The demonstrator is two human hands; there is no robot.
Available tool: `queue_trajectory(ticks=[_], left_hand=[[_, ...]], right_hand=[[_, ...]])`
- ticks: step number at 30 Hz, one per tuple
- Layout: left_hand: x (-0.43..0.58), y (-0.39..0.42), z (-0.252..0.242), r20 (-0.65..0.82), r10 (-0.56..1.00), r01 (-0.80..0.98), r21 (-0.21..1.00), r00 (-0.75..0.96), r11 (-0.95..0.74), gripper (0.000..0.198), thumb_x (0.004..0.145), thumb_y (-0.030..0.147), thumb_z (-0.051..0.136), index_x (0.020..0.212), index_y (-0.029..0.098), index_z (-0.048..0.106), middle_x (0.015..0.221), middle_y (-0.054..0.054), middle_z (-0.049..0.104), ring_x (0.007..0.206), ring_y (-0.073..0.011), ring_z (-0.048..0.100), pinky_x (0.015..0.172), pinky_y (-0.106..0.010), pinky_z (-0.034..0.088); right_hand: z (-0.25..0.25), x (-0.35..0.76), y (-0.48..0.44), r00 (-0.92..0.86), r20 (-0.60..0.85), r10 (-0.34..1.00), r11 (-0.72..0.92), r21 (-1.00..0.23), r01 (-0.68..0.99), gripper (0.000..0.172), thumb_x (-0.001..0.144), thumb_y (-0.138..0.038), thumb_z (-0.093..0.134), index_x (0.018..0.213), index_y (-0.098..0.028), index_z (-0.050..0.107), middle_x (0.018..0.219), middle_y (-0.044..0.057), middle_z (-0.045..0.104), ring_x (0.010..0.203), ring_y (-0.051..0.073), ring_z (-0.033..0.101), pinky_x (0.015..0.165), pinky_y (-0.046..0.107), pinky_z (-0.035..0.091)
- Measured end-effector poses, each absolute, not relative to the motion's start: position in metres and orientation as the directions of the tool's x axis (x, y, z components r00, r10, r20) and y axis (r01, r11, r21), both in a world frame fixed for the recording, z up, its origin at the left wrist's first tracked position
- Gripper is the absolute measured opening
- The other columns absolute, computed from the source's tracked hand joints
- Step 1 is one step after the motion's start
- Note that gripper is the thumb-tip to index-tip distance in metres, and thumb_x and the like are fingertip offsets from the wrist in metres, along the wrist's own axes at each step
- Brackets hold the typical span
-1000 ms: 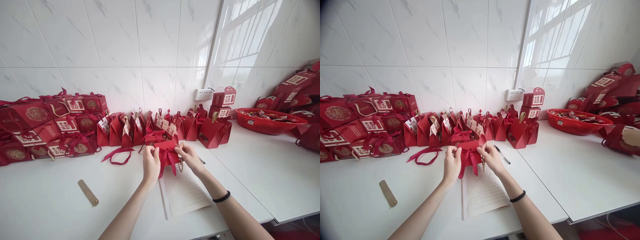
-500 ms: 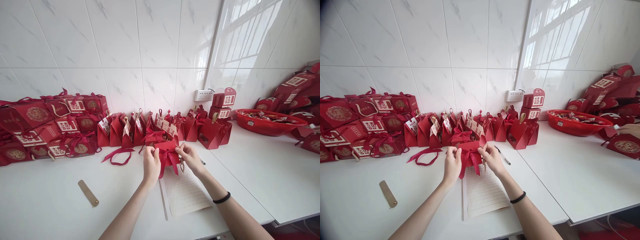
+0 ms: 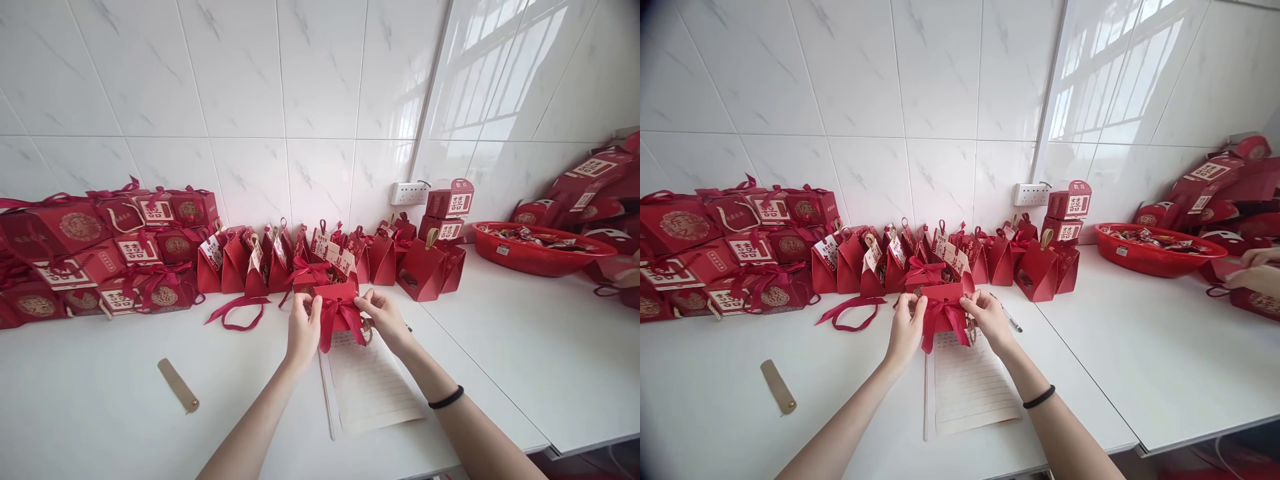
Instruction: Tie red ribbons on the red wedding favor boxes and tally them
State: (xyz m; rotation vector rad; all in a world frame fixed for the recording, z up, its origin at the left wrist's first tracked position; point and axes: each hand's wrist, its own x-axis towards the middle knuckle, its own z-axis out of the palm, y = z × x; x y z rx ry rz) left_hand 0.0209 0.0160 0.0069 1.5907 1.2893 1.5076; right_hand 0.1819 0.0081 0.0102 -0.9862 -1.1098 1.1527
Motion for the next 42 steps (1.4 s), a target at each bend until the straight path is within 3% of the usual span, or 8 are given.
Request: queue_trajectory(ticks=[5,8,13,18,31,38,40,42], left_hand=[[0.017,0.018,0.004,0.384,0.923,0.142,0.915,-0.020,-0.377,0.039,0.068,0.048,0.063,0.082,0.021,0.040,0.072,0.002,0.047,0.065,-0.0129,0.048,0.063,-0.026,0.042],[0.015,0.018,0.003,0.381,0.924,0.108,0.918,0.030,-0.382,0.043,0.065,0.050,0.065,0.085,0.020,0.041,0.075,0.002,0.046,0.068,-0.0133,0.048,0.065,-0.027,0.041],[0.020,0.014,0.007,0.337,0.942,0.178,0.926,0.005,-0.332,0.046,0.060,0.040,0.070,0.087,0.020,0.039,0.085,-0.001,0.050,0.079,-0.0157,0.052,0.073,-0.030,0.042],[0.021,0.016,0.009,0.306,0.951,0.179,0.935,0.034,-0.307,0.043,0.062,0.030,0.069,0.090,0.021,0.037,0.091,-0.001,0.052,0.084,-0.0161,0.054,0.077,-0.031,0.042],[0.006,0.025,0.003,0.296,0.919,0.048,0.947,0.259,-0.319,0.033,0.067,0.027,0.064,0.091,0.020,0.042,0.090,-0.002,0.052,0.085,-0.0163,0.052,0.078,-0.031,0.042],[0.003,0.029,0.003,0.294,0.915,0.091,0.940,0.276,-0.330,0.028,0.067,0.032,0.062,0.082,0.020,0.043,0.082,0.000,0.051,0.081,-0.0161,0.052,0.072,-0.029,0.042],[0.004,0.030,0.004,0.289,0.921,0.110,0.939,0.260,-0.325,0.028,0.066,0.034,0.062,0.081,0.020,0.042,0.080,0.001,0.051,0.079,-0.0161,0.053,0.071,-0.028,0.042],[0.005,0.030,0.005,0.293,0.921,0.130,0.934,0.257,-0.333,0.027,0.067,0.034,0.061,0.080,0.021,0.041,0.078,0.002,0.051,0.077,-0.0156,0.053,0.072,-0.029,0.041]], right_hand=[[0.007,0.183,0.009,0.033,0.159,0.987,0.162,-0.962,-0.221,0.046,0.064,-0.048,0.072,0.062,-0.020,0.036,0.056,-0.007,0.049,0.038,0.006,0.045,0.033,0.017,0.033],[0.006,0.184,0.010,0.036,0.157,0.987,0.161,-0.959,-0.235,0.045,0.065,-0.047,0.072,0.063,-0.020,0.036,0.058,-0.007,0.051,0.036,0.006,0.046,0.031,0.017,0.033],[0.007,0.185,0.010,0.026,0.159,0.987,0.160,-0.957,-0.244,0.045,0.065,-0.047,0.072,0.062,-0.019,0.036,0.055,-0.008,0.049,0.033,0.006,0.044,0.028,0.016,0.032],[0.007,0.186,0.010,0.024,0.128,0.991,0.130,-0.949,-0.287,0.047,0.063,-0.047,0.074,0.063,-0.020,0.036,0.055,-0.007,0.049,0.032,0.006,0.044,0.026,0.017,0.031],[0.006,0.191,0.011,0.042,0.054,0.998,0.064,-0.955,-0.291,0.042,0.065,-0.052,0.069,0.074,-0.021,0.042,0.059,-0.007,0.046,0.034,0.006,0.041,0.026,0.015,0.024],[0.000,0.191,0.016,0.257,0.187,0.948,0.210,-0.976,-0.064,0.043,0.064,-0.056,0.067,0.074,-0.019,0.047,0.072,0.001,0.052,0.062,0.015,0.053,0.042,0.024,0.045],[-0.001,0.192,0.017,0.371,0.268,0.889,0.275,-0.961,0.036,0.045,0.062,-0.056,0.068,0.081,-0.020,0.048,0.087,0.005,0.053,0.083,0.021,0.055,0.056,0.031,0.051],[-0.002,0.194,0.017,0.352,0.428,0.832,0.387,-0.904,0.183,0.051,0.063,-0.055,0.068,0.097,-0.022,0.048,0.108,0.009,0.049,0.105,0.025,0.048,0.079,0.038,0.050]])
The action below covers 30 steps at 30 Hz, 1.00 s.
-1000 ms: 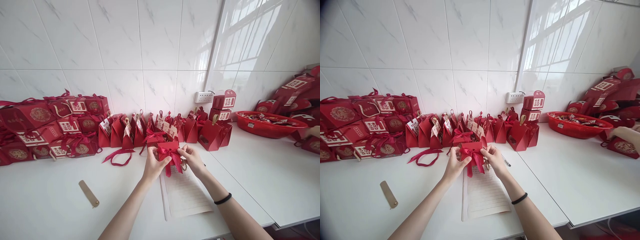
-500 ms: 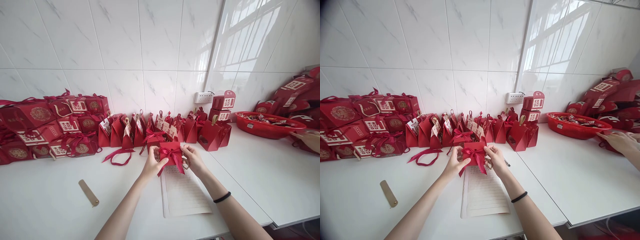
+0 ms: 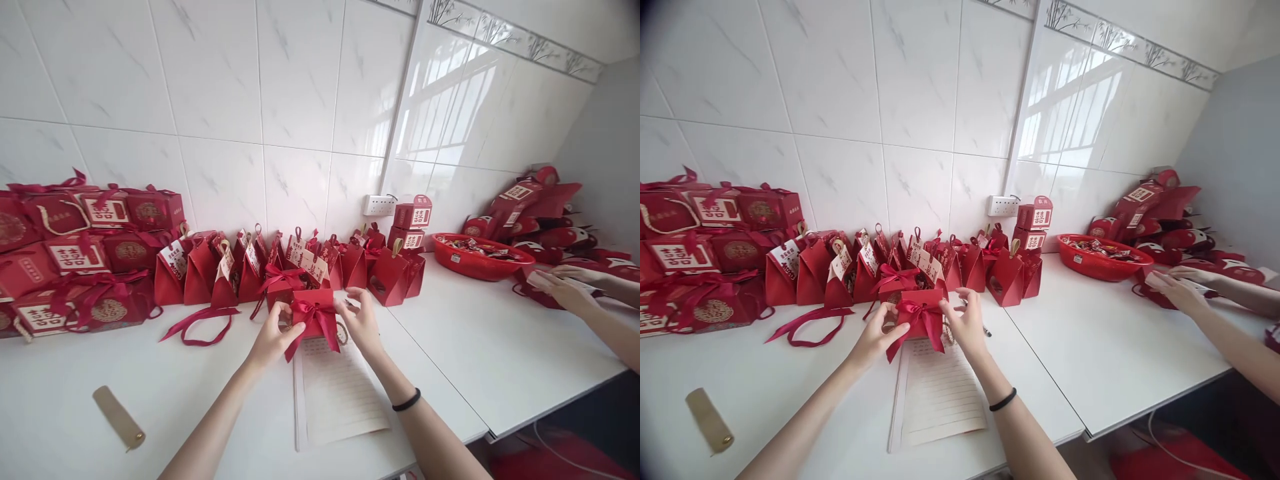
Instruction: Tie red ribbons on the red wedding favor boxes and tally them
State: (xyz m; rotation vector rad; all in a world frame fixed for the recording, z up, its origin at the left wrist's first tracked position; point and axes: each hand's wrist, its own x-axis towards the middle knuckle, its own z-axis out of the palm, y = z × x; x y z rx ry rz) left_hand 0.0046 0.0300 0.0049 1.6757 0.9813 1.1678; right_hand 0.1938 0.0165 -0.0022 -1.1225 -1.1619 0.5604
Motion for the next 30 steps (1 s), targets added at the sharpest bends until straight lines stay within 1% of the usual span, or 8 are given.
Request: queue_trajectory(ticks=[3,5,8,12,17,22,26,30], left_hand=[[0.004,0.030,0.006,0.303,0.915,0.143,0.926,0.265,-0.348,0.026,0.068,0.034,0.060,0.080,0.021,0.041,0.079,0.002,0.051,0.078,-0.0156,0.053,0.073,-0.029,0.041],[0.002,0.029,0.006,0.303,0.909,0.147,0.924,0.288,-0.354,0.026,0.068,0.034,0.060,0.081,0.021,0.042,0.080,0.001,0.052,0.080,-0.0161,0.053,0.072,-0.028,0.042],[-0.002,0.029,0.006,0.291,0.895,0.155,0.921,0.337,-0.358,0.027,0.066,0.033,0.062,0.083,0.021,0.044,0.082,0.000,0.051,0.083,-0.0167,0.053,0.069,-0.027,0.043],[-0.007,0.028,0.007,0.288,0.879,0.141,0.921,0.379,-0.362,0.026,0.067,0.029,0.061,0.086,0.021,0.045,0.086,-0.001,0.051,0.081,-0.0155,0.053,0.068,-0.026,0.043],[-0.011,0.029,0.008,0.299,0.857,0.124,0.916,0.419,-0.380,0.025,0.065,0.017,0.054,0.088,0.021,0.047,0.090,-0.002,0.053,0.088,-0.0174,0.053,0.071,-0.028,0.044],[-0.005,0.025,0.008,0.454,0.878,0.187,0.859,0.154,-0.477,0.020,0.066,0.011,0.046,0.084,0.020,0.050,0.090,-0.004,0.055,0.090,-0.0195,0.053,0.082,-0.035,0.042],[0.010,0.016,0.010,0.570,0.821,0.256,0.790,0.031,-0.557,0.011,0.077,0.025,0.052,0.087,0.021,0.054,0.093,-0.005,0.053,0.090,-0.0190,0.053,0.080,-0.032,0.042],[0.019,0.008,0.009,0.680,0.732,0.337,0.701,-0.051,-0.628,0.014,0.081,0.032,0.053,0.073,0.021,0.050,0.085,-0.004,0.052,0.084,-0.0174,0.051,0.076,-0.030,0.042]], right_hand=[[-0.004,0.196,0.013,0.044,0.616,0.786,0.555,-0.736,0.387,0.076,0.063,-0.055,0.070,0.124,-0.025,0.036,0.134,0.012,0.032,0.125,0.028,0.032,0.100,0.046,0.036],[-0.005,0.196,0.011,-0.119,0.617,0.778,0.595,-0.663,0.454,0.092,0.061,-0.054,0.072,0.133,-0.025,0.024,0.140,0.014,0.023,0.130,0.031,0.024,0.103,0.049,0.031],[-0.007,0.196,0.008,-0.213,0.586,0.781,0.600,-0.614,0.513,0.102,0.060,-0.043,0.076,0.138,-0.024,0.014,0.139,0.016,0.024,0.130,0.032,0.024,0.105,0.050,0.027],[-0.010,0.196,0.009,-0.217,0.575,0.789,0.595,-0.625,0.505,0.104,0.062,-0.029,0.074,0.141,-0.024,0.006,0.137,0.016,0.026,0.128,0.030,0.030,0.103,0.049,0.030],[-0.013,0.198,0.012,-0.176,0.567,0.805,0.573,-0.665,0.479,0.105,0.062,-0.027,0.073,0.142,-0.029,0.004,0.137,0.014,0.029,0.128,0.031,0.031,0.100,0.051,0.033],[-0.010,0.197,0.009,-0.180,0.625,0.760,0.610,-0.590,0.529,0.097,0.064,-0.029,0.073,0.141,-0.027,0.014,0.131,0.014,0.038,0.125,0.032,0.035,0.099,0.050,0.035],[-0.010,0.193,0.007,-0.188,0.655,0.732,0.627,-0.540,0.562,0.097,0.064,-0.033,0.074,0.140,-0.026,0.015,0.133,0.015,0.037,0.124,0.033,0.036,0.100,0.052,0.033],[-0.010,0.190,0.005,-0.175,0.654,0.736,0.624,-0.554,0.551,0.097,0.064,-0.036,0.075,0.140,-0.028,0.016,0.133,0.014,0.037,0.124,0.032,0.036,0.100,0.052,0.034]])
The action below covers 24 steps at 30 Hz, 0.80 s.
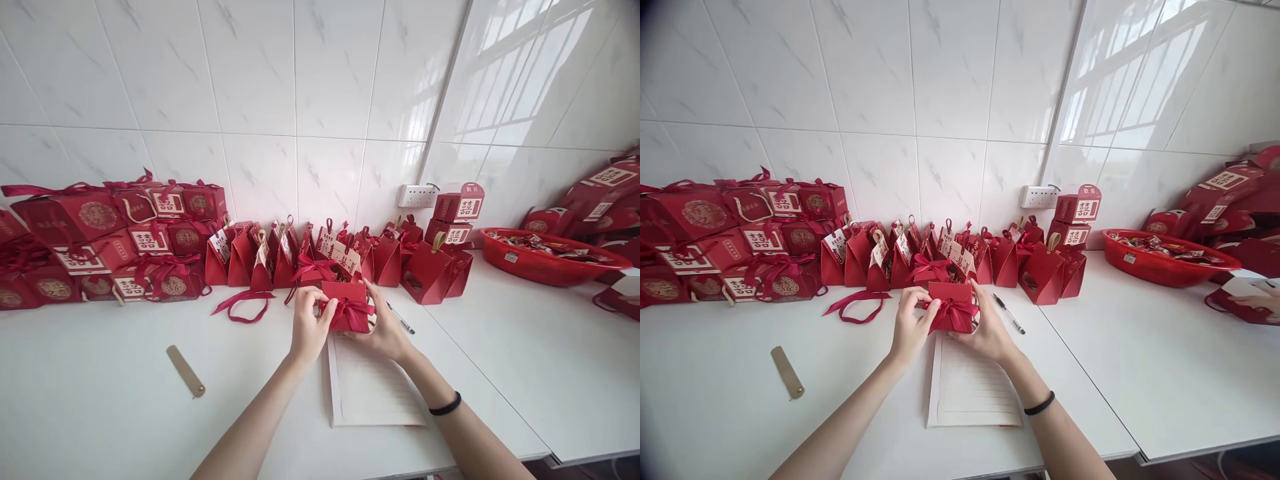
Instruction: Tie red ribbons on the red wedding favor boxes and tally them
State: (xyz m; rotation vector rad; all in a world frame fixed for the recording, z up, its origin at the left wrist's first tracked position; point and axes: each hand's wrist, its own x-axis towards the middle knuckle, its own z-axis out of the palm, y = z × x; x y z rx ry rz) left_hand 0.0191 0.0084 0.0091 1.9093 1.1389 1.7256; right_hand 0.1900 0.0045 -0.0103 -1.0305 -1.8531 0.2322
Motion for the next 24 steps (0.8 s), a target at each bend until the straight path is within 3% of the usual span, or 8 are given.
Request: queue_trajectory(ticks=[5,12,15,20,22,24], left_hand=[[0.019,0.002,0.008,0.777,0.628,0.367,0.572,0.043,-0.733,0.021,0.078,0.039,0.060,0.065,0.024,0.053,0.065,-0.001,0.056,0.071,-0.0185,0.051,0.074,-0.033,0.041],[0.018,-0.006,0.010,0.838,0.507,0.385,0.408,0.201,-0.828,0.018,0.079,0.040,0.058,0.067,0.026,0.060,0.058,0.000,0.056,0.062,-0.0172,0.050,0.081,-0.038,0.040],[0.016,-0.004,0.014,0.829,0.547,0.355,0.481,0.112,-0.802,0.020,0.077,0.043,0.059,0.067,0.025,0.059,0.059,0.000,0.054,0.062,-0.0170,0.051,0.077,-0.037,0.043],[0.002,0.013,0.023,0.641,0.737,0.211,0.767,-0.213,-0.606,0.020,0.079,0.041,0.057,0.084,0.021,0.055,0.085,-0.004,0.057,0.081,-0.0167,0.057,0.075,-0.030,0.047],[-0.006,0.020,0.027,0.583,0.802,0.093,0.812,-0.129,-0.576,0.035,0.077,0.045,0.057,0.101,0.021,0.052,0.107,-0.009,0.056,0.102,-0.0200,0.054,0.085,-0.032,0.046],[-0.013,0.024,0.032,0.569,0.818,0.015,0.820,0.090,-0.572,0.058,0.072,0.048,0.061,0.121,0.021,0.043,0.128,-0.012,0.046,0.122,-0.0240,0.042,0.096,-0.036,0.040]], right_hand=[[-0.006,0.188,0.000,-0.139,0.670,0.729,0.622,-0.564,0.544,0.095,0.066,-0.040,0.073,0.140,-0.027,0.016,0.133,0.013,0.037,0.124,0.032,0.036,0.099,0.051,0.036],[-0.008,0.188,-0.001,-0.115,0.717,0.688,0.662,-0.554,0.504,0.092,0.068,-0.031,0.070,0.141,-0.028,0.013,0.139,0.012,0.030,0.127,0.032,0.033,0.101,0.051,0.034],[-0.006,0.189,-0.002,-0.115,0.714,0.691,0.665,-0.566,0.487,0.096,0.066,-0.034,0.073,0.141,-0.029,0.013,0.140,0.012,0.030,0.128,0.033,0.031,0.101,0.053,0.034],[0.001,0.188,-0.005,-0.084,0.704,0.706,0.655,-0.603,0.456,0.095,0.065,-0.044,0.072,0.140,-0.034,0.015,0.137,0.009,0.034,0.126,0.035,0.033,0.102,0.057,0.029],[0.002,0.188,-0.005,-0.077,0.710,0.700,0.661,-0.603,0.447,0.093,0.066,-0.047,0.071,0.140,-0.034,0.016,0.135,0.009,0.036,0.125,0.035,0.035,0.101,0.056,0.031],[0.001,0.188,-0.005,-0.074,0.708,0.702,0.663,-0.612,0.431,0.093,0.066,-0.049,0.071,0.140,-0.033,0.016,0.135,0.010,0.037,0.124,0.034,0.036,0.101,0.056,0.031]])
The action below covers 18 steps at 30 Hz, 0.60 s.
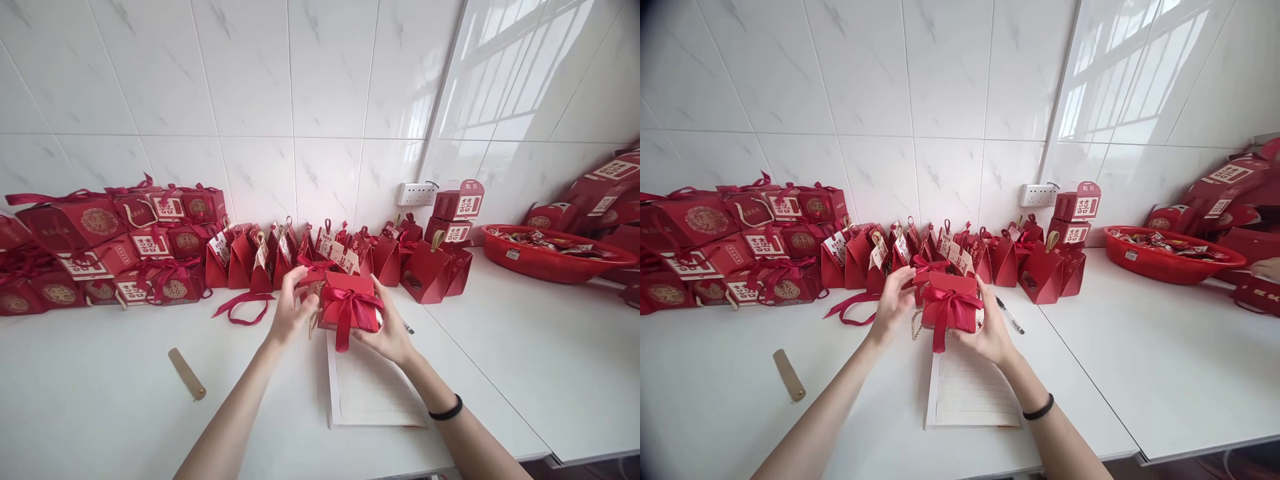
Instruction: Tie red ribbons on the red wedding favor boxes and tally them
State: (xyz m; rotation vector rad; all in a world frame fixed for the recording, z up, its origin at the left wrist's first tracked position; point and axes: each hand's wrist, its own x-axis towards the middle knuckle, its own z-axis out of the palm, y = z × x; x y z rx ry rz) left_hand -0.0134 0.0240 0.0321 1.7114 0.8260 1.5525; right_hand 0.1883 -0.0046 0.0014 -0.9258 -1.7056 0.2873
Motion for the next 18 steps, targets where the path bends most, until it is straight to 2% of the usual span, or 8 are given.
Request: queue_trajectory(ticks=[2,5,7,10,13,15,18], left_hand=[[-0.018,0.024,0.039,0.509,0.805,0.048,0.836,0.305,-0.547,0.081,0.065,0.044,0.069,0.133,0.022,0.032,0.137,-0.012,0.038,0.130,-0.0267,0.032,0.103,-0.039,0.032],[-0.019,0.021,0.051,0.365,0.823,0.214,0.846,0.436,-0.488,0.097,0.053,0.033,0.079,0.137,0.024,0.031,0.138,-0.013,0.040,0.129,-0.0302,0.034,0.104,-0.043,0.032],[-0.015,0.019,0.059,0.327,0.832,0.252,0.847,0.448,-0.469,0.097,0.048,0.029,0.082,0.134,0.024,0.037,0.134,-0.013,0.045,0.125,-0.0316,0.040,0.100,-0.044,0.036],[-0.009,0.020,0.069,0.313,0.853,0.216,0.878,0.418,-0.428,0.089,0.047,0.027,0.082,0.127,0.021,0.044,0.124,-0.012,0.053,0.116,-0.0301,0.049,0.095,-0.042,0.041],[-0.006,0.022,0.082,0.238,0.900,0.128,0.945,0.364,-0.301,0.069,0.055,0.033,0.077,0.117,0.018,0.050,0.111,-0.011,0.061,0.102,-0.0266,0.058,0.087,-0.040,0.046],[-0.008,0.021,0.093,0.135,0.930,0.064,0.984,0.341,-0.166,0.057,0.062,0.044,0.070,0.110,0.017,0.054,0.102,-0.011,0.064,0.091,-0.0250,0.062,0.077,-0.039,0.050],[-0.015,0.014,0.114,-0.031,0.934,-0.022,0.999,0.357,0.042,0.054,0.069,0.059,0.056,0.104,0.018,0.057,0.092,-0.010,0.066,0.077,-0.0238,0.064,0.064,-0.038,0.053]], right_hand=[[0.001,0.188,-0.004,-0.067,0.684,0.727,0.647,-0.649,0.399,0.095,0.065,-0.051,0.071,0.140,-0.031,0.017,0.134,0.012,0.038,0.122,0.034,0.039,0.100,0.055,0.032],[0.003,0.188,-0.005,-0.026,0.626,0.779,0.601,-0.734,0.315,0.097,0.062,-0.057,0.071,0.140,-0.025,0.023,0.130,0.015,0.043,0.118,0.033,0.044,0.098,0.052,0.037],[0.006,0.188,-0.007,0.003,0.589,0.808,0.571,-0.784,0.243,0.092,0.063,-0.060,0.069,0.138,-0.025,0.028,0.131,0.014,0.044,0.118,0.032,0.044,0.096,0.049,0.039],[0.010,0.192,-0.006,-0.028,0.529,0.848,0.529,-0.843,0.096,0.084,0.064,-0.068,0.062,0.134,-0.029,0.035,0.133,0.009,0.045,0.121,0.031,0.043,0.094,0.044,0.042],[0.009,0.200,0.001,-0.038,0.478,0.878,0.473,-0.876,-0.097,0.077,0.072,-0.079,0.031,0.131,-0.030,0.038,0.135,0.008,0.043,0.121,0.029,0.043,0.088,0.043,0.046],[0.005,0.206,0.009,0.047,0.405,0.913,0.407,-0.913,-0.042,0.074,0.079,-0.073,0.010,0.129,-0.026,0.039,0.132,0.010,0.045,0.115,0.026,0.050,0.082,0.041,0.049],[-0.005,0.213,0.019,0.189,0.314,0.930,0.264,-0.932,0.250,0.063,0.084,-0.063,0.014,0.116,-0.019,0.047,0.118,0.013,0.054,0.098,0.025,0.058,0.071,0.036,0.050]])
